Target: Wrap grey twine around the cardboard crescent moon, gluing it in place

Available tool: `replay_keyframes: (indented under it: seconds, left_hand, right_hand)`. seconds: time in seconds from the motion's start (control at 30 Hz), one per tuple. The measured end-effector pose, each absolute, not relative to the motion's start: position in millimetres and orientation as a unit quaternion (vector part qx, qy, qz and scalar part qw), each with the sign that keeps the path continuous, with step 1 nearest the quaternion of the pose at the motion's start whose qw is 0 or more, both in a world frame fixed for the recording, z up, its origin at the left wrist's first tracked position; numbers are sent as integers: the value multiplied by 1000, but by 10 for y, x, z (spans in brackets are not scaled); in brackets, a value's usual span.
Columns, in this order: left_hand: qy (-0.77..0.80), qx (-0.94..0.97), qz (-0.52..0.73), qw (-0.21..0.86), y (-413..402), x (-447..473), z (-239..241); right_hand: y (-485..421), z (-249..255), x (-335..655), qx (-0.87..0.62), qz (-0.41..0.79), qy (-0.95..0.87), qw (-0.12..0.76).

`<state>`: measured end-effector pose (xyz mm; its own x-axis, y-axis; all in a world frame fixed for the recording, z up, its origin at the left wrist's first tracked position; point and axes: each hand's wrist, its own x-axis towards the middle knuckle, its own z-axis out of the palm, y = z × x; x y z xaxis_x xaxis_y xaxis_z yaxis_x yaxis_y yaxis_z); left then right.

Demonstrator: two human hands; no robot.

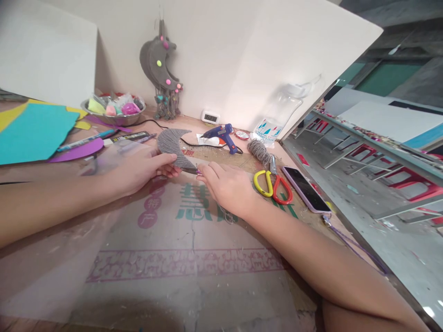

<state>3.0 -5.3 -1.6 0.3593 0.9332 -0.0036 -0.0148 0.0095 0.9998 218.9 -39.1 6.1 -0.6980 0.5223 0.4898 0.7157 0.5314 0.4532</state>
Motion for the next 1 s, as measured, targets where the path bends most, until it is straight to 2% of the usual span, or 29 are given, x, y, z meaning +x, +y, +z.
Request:
replay_keyframes:
  seconds: [0.57,0.8,1.0]
  left_hand:
    - [398,572,406,591,-42,33,-27]
    - [393,570,406,597,-32,31,-43]
    - [398,578,437,563,-32,28,-30]
  right_hand:
    - [-387,61,2199,-353,-303,-873,148]
    - [-406,55,2180,-270,-310,-899,149]
    - [-420,54,2165,-294,-278,-901,158]
